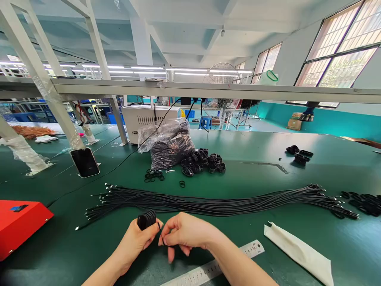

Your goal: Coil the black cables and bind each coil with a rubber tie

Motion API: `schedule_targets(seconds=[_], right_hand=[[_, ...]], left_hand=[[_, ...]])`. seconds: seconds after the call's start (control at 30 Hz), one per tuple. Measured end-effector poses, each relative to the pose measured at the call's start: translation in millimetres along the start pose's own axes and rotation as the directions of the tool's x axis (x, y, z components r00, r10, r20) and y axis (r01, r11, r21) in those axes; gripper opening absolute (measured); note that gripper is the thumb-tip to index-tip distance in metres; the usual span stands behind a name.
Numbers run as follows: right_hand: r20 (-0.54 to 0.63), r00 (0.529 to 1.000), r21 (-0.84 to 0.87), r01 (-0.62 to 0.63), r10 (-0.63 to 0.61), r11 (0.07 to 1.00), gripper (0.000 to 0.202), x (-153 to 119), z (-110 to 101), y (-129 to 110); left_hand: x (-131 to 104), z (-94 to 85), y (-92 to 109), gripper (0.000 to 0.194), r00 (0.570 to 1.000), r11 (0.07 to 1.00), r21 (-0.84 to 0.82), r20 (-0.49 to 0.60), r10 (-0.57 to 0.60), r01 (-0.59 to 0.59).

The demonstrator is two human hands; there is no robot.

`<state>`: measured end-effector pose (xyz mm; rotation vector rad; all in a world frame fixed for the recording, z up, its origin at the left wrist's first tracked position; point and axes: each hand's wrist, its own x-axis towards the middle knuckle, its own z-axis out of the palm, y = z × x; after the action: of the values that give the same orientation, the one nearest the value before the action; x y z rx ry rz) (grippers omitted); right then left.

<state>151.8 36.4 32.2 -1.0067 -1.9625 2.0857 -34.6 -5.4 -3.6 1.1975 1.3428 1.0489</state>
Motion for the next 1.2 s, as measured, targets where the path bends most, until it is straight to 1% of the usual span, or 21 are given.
schedule_targets(seconds=[0.03,0.1,0.17,0.2,0.23,0.3,0.37,0.4,0.43,0.47,0.5,0.57,0.67,0.73,0.77,0.83,0.9,0.93,1.07,1.13,1.2], right_hand=[[0.013,1.000,-0.034,-0.006,0.006,0.999,0.017,-5,-7,-3],[-0.009,1.000,-0.079,0.001,-0.001,0.997,0.024,-18,-21,-8],[-0.091,0.994,-0.096,0.046,-0.055,0.994,0.029,-28,-27,-14],[-0.146,0.985,-0.122,0.074,-0.092,0.990,0.030,-30,-25,-17],[-0.209,0.969,-0.180,0.095,-0.132,0.979,0.031,-31,-20,-19],[-0.343,0.913,-0.393,0.075,-0.222,0.916,0.036,-27,-3,-22],[-0.444,0.839,-0.633,-0.046,-0.314,0.773,0.042,-19,18,-23],[-0.466,0.815,-0.710,-0.112,-0.344,0.696,0.043,-14,28,-23],[-0.476,0.804,-0.753,-0.164,-0.356,0.637,0.042,-10,36,-22],[-0.485,0.798,-0.770,-0.196,-0.358,0.607,0.041,-7,41,-22],[-0.493,0.798,-0.766,-0.208,-0.348,0.608,0.042,-5,45,-21],[-0.497,0.808,-0.699,-0.157,-0.317,0.698,0.042,-4,44,-18],[-0.441,0.864,-0.439,0.027,-0.242,0.898,0.031,-3,38,-14],[-0.403,0.890,-0.280,0.102,-0.213,0.955,0.021,-1,37,-12],[-0.405,0.888,-0.265,0.112,-0.216,0.958,0.017,0,37,-12],[-0.449,0.854,-0.351,0.101,-0.262,0.931,0.009,2,41,-12],[-0.476,0.817,-0.450,0.091,-0.326,0.888,0.001,2,43,-14],[-0.477,0.810,-0.468,0.095,-0.342,0.879,0.005,1,43,-15],[-0.477,0.813,-0.410,0.131,-0.334,0.903,0.010,-4,39,-17],[-0.504,0.789,-0.389,0.156,-0.352,0.908,0.009,-3,40,-15],[-0.516,0.761,-0.396,0.196,-0.394,0.897,0.008,0,45,-11]], left_hand=[[-2,1.4,1,0.023,0.999,1.000,0.015,0.034,0.005,-0.005],[-4,3.9,1,0.018,0.996,0.995,0.090,0.086,0.033,-0.041],[-4,5.3,-1,0.016,0.992,0.976,0.198,0.100,0.076,-0.095],[-3,5.4,-2,0.017,0.991,0.961,0.251,0.097,0.097,-0.119],[-2,5.2,-4,0.019,0.989,0.946,0.293,0.093,0.112,-0.135],[0,4.4,-8,0.016,0.989,0.934,0.328,0.078,0.125,-0.144],[0,3.7,-11,0.007,0.988,0.925,0.347,0.070,0.138,-0.154],[-1,3.5,-12,0.007,0.987,0.922,0.351,0.064,0.147,-0.160],[-2,3.4,-12,0.011,0.986,0.922,0.349,0.058,0.156,-0.167],[-4,3.5,-12,0.013,0.985,0.923,0.342,0.050,0.167,-0.174],[-5,3.7,-11,0.013,0.983,0.926,0.331,0.043,0.177,-0.181],[-7,4.5,-10,0.008,0.981,0.940,0.285,0.014,0.192,-0.188],[-6,5.9,-10,0.009,0.980,0.972,0.166,-0.081,0.179,-0.164],[-3,6.4,-11,0.015,0.976,0.986,0.088,-0.160,0.151,-0.138],[-2,6.5,-12,0.017,0.972,0.990,0.062,-0.188,0.138,-0.129],[1,6.4,-13,0.017,0.968,0.992,0.027,-0.220,0.123,-0.120],[1,6.4,-12,0.016,0.967,0.992,0.013,-0.221,0.124,-0.124],[1,6.5,-11,0.017,0.969,0.991,0.011,-0.212,0.129,-0.130],[-1,6.9,-8,0.020,0.979,0.989,0.031,-0.142,0.145,-0.142],[-2,6.5,-8,0.019,0.983,0.988,0.058,-0.105,0.150,-0.144],[-1,5.7,-10,0.016,0.983,0.985,0.093,-0.098,0.155,-0.146]])
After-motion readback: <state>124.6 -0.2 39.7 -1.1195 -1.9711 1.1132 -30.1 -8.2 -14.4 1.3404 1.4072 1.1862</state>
